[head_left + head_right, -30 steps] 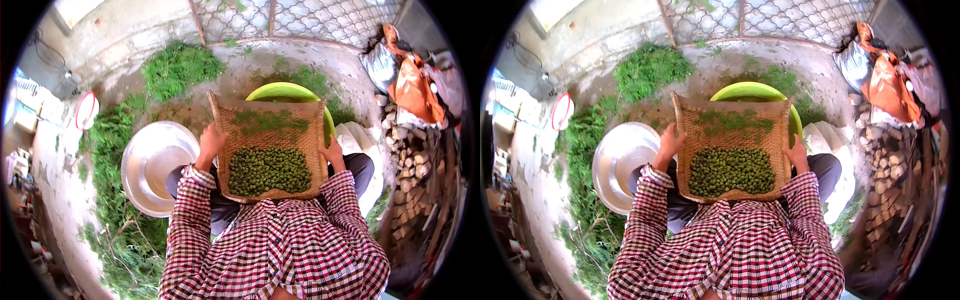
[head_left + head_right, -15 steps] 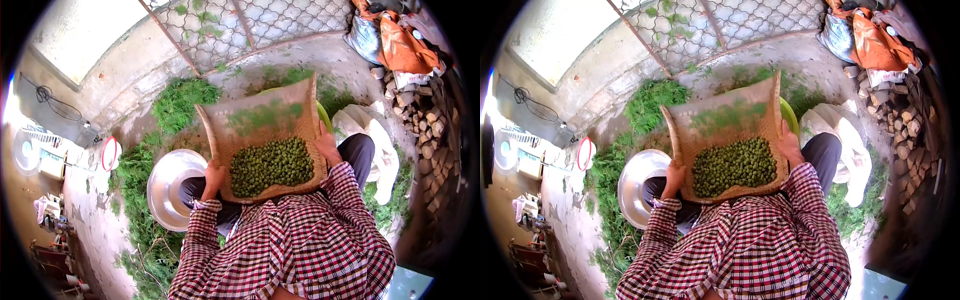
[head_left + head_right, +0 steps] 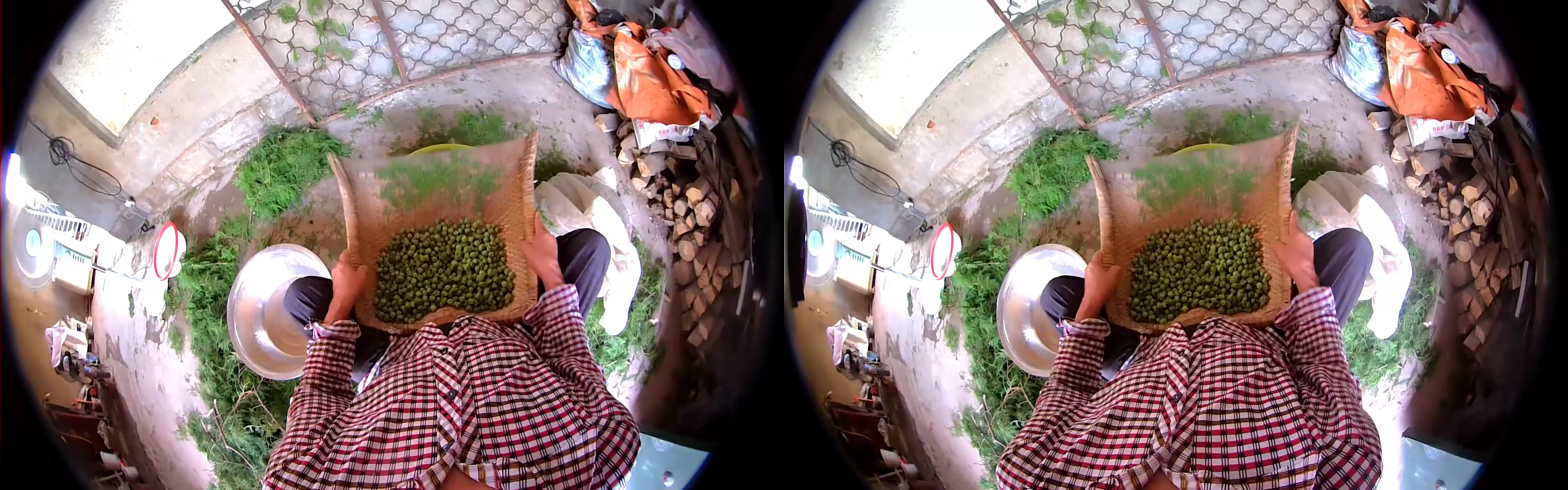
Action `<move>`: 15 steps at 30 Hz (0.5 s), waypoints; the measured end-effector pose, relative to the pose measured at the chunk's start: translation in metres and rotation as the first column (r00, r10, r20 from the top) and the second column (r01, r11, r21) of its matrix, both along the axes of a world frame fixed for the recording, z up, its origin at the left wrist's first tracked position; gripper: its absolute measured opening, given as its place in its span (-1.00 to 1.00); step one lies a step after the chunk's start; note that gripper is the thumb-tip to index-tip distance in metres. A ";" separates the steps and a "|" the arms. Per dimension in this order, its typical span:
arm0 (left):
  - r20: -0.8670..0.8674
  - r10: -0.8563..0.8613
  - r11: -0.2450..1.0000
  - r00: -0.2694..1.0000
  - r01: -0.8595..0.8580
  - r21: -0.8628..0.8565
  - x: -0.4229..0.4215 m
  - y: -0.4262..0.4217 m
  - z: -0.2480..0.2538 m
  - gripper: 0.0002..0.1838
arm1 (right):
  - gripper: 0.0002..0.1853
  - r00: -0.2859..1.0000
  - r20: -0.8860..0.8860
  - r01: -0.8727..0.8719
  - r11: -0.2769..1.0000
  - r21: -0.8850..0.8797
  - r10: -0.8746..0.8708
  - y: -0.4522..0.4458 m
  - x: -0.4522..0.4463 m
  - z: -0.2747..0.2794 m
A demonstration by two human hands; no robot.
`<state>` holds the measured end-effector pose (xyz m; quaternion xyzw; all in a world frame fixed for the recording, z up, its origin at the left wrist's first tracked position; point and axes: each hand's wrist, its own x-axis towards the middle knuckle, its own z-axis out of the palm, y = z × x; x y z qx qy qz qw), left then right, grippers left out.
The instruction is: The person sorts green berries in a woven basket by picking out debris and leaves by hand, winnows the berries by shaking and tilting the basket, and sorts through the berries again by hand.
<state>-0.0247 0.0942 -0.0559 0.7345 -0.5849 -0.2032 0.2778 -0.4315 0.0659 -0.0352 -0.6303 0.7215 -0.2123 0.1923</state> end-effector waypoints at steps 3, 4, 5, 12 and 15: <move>0.041 0.016 1.000 0.999 -0.017 0.013 0.002 0.000 -0.014 -0.64 | -0.24 0.998 -0.069 0.002 1.000 -0.027 -0.004 0.011 -0.008 -0.055; 0.069 0.022 0.999 0.997 -0.024 0.029 0.000 -0.011 -0.016 -0.64 | -0.25 0.978 -0.210 -0.045 0.987 -0.153 0.012 -0.002 -0.018 -0.086; 0.066 0.023 1.000 0.998 -0.023 0.002 -0.002 -0.016 -0.013 -0.64 | -0.25 0.938 -0.347 -0.104 0.953 -0.284 0.000 -0.012 -0.006 -0.057; 0.084 -0.025 0.989 0.996 0.013 0.149 0.002 0.000 -0.020 -0.60 | -0.22 0.999 -0.024 0.041 0.991 0.129 -0.038 0.001 -0.007 -0.040; -0.045 0.036 0.999 0.998 -0.037 -0.014 0.002 0.003 -0.010 -0.59 | -0.22 0.999 -0.024 0.021 0.999 -0.030 -0.022 -0.003 -0.009 -0.025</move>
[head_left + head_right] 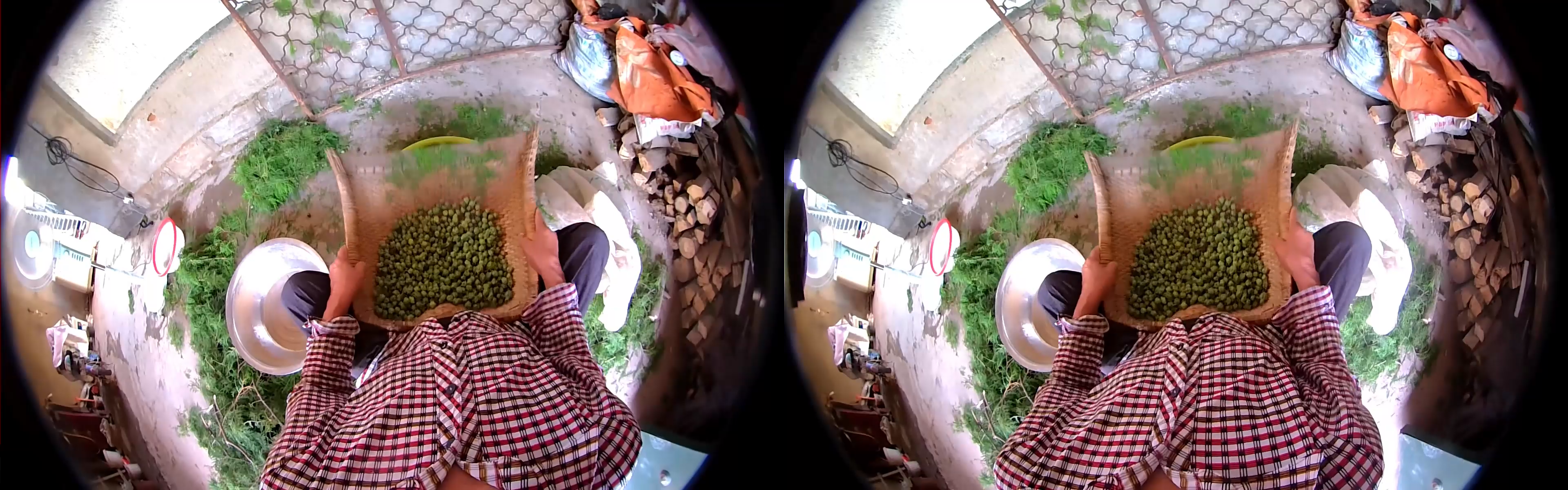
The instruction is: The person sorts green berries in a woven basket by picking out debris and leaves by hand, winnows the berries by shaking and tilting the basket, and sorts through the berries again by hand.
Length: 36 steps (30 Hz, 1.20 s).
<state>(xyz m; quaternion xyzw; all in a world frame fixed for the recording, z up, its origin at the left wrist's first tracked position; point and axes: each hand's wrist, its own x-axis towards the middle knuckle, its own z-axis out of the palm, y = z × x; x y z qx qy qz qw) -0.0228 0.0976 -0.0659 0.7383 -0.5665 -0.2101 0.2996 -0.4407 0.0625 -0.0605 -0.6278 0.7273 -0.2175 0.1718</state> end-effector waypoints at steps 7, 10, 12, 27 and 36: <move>0.116 -0.123 0.983 0.986 0.105 0.150 -0.001 0.001 -0.006 -0.57 | -0.20 0.986 -0.165 -0.013 0.999 -0.031 0.007 -0.001 -0.005 -0.032; 0.084 -0.079 0.970 0.993 0.057 0.238 -0.002 -0.001 -0.010 -0.58 | -0.19 0.997 -0.081 0.006 0.973 0.231 0.013 0.011 -0.003 -0.017; 0.055 -0.070 0.983 0.996 0.060 0.175 -0.003 0.000 -0.004 -0.58 | -0.19 0.994 -0.102 -0.022 0.999 0.049 0.027 0.005 -0.004 -0.024; 0.057 -0.080 0.993 0.995 0.074 0.093 -0.007 -0.005 -0.005 -0.65 | -0.21 0.998 -0.050 -0.022 0.995 0.094 0.027 0.011 -0.002 -0.002; 0.081 -0.062 0.989 0.995 0.050 0.141 -0.001 -0.007 -0.026 -0.62 | -0.21 0.999 -0.040 0.032 0.998 0.059 -0.029 0.012 -0.001 -0.006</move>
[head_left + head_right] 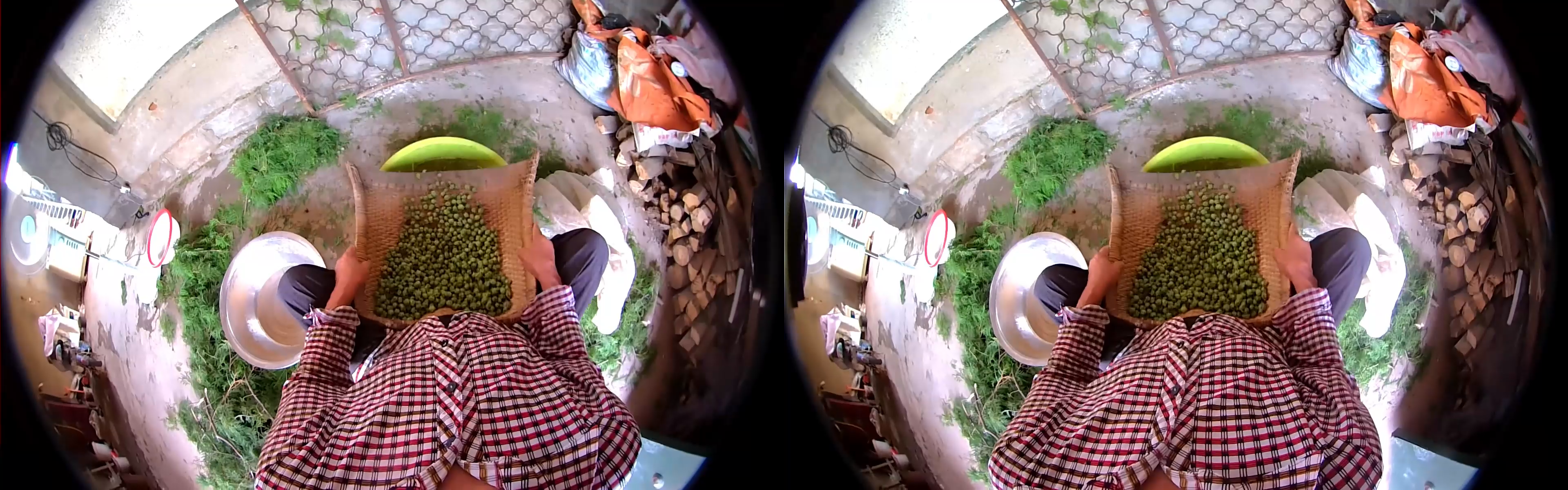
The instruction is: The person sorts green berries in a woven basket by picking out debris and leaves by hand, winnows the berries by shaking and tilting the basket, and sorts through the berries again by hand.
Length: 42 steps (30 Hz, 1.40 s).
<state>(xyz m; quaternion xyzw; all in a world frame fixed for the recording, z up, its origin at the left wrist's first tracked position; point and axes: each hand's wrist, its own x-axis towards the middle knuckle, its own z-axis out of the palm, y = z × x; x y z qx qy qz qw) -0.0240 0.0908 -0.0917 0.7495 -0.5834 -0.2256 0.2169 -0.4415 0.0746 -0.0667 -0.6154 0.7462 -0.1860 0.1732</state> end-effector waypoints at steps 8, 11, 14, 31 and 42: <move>-0.104 0.048 0.975 0.993 -0.069 -0.210 -0.011 0.008 0.040 -0.54 | -0.24 0.990 0.139 0.039 0.981 -0.188 -0.013 0.017 0.009 0.044; -0.224 0.020 0.943 0.974 -0.093 -0.320 -0.019 0.017 0.054 -0.57 | -0.24 0.996 0.080 -0.003 0.934 -0.357 0.034 0.007 0.000 0.022; -0.115 0.074 0.969 0.991 -0.099 -0.225 -0.015 0.001 0.031 -0.57 | -0.22 0.997 0.078 0.007 0.978 -0.208 0.009 -0.001 0.000 0.009; -0.052 0.062 0.980 0.997 -0.070 -0.185 -0.015 -0.007 0.005 -0.62 | -0.30 0.998 0.005 0.058 0.980 -0.190 -0.058 -0.009 -0.003 -0.007; -0.208 0.066 0.912 0.976 -0.143 -0.385 -0.017 0.007 0.056 -0.51 | -0.31 0.971 0.232 0.068 0.877 -0.475 0.050 0.000 0.010 0.033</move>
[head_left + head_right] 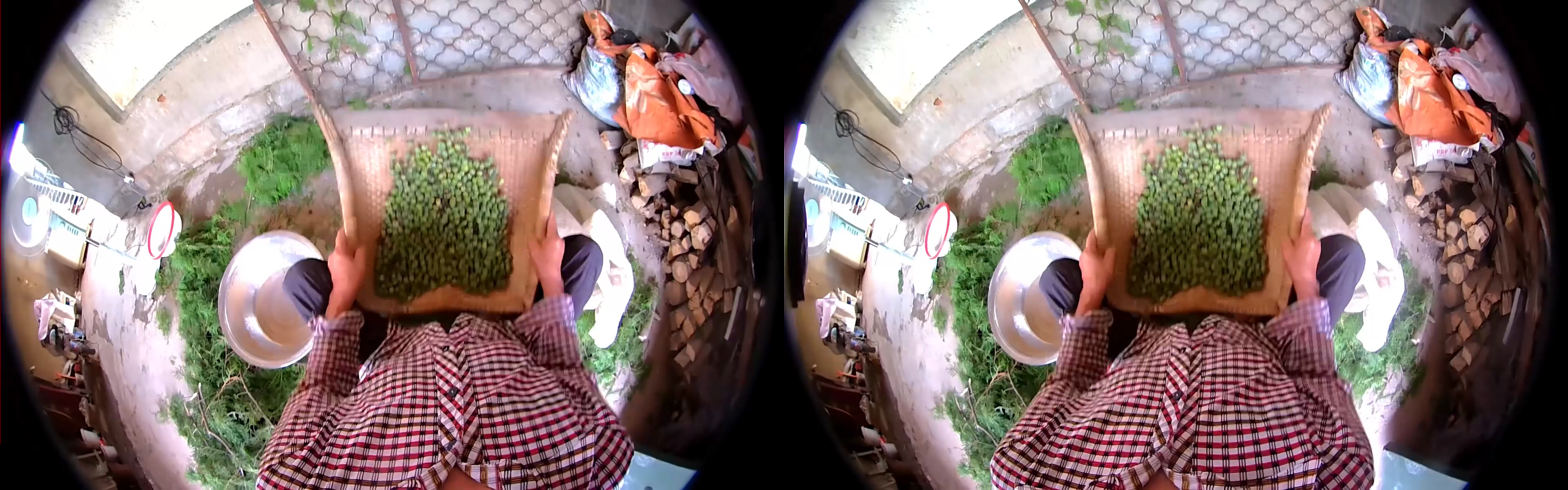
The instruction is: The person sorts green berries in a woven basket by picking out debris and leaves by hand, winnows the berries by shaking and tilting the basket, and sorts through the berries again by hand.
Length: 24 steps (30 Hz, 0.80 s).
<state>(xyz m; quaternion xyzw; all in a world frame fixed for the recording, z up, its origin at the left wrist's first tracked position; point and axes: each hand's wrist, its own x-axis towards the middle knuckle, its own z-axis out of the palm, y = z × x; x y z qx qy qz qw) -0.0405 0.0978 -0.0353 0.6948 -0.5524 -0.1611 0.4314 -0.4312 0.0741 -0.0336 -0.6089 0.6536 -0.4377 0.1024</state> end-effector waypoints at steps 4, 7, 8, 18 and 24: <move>0.101 0.037 0.970 0.994 -0.060 0.237 0.008 -0.022 -0.033 -0.58 | -0.26 0.976 -0.215 0.025 0.950 0.312 0.045 -0.033 -0.007 -0.030; 0.064 -0.069 0.942 0.996 0.044 0.333 0.013 -0.001 -0.039 -0.56 | -0.20 0.951 -0.307 -0.065 0.997 -0.043 0.049 -0.011 -0.022 -0.087; 0.062 -0.070 0.935 0.996 0.044 0.352 0.014 0.001 -0.043 -0.56 | -0.20 0.950 -0.306 -0.065 0.998 -0.023 0.055 -0.004 -0.015 -0.072; 0.015 0.024 0.992 1.000 -0.025 0.121 0.008 -0.017 -0.030 -0.56 | -0.28 0.991 -0.126 -0.023 0.993 0.115 0.038 -0.023 -0.001 -0.014; 0.053 -0.094 0.933 0.994 0.070 0.352 0.004 0.005 -0.026 -0.53 | -0.19 0.976 -0.206 0.010 0.940 0.341 0.064 -0.003 -0.015 -0.054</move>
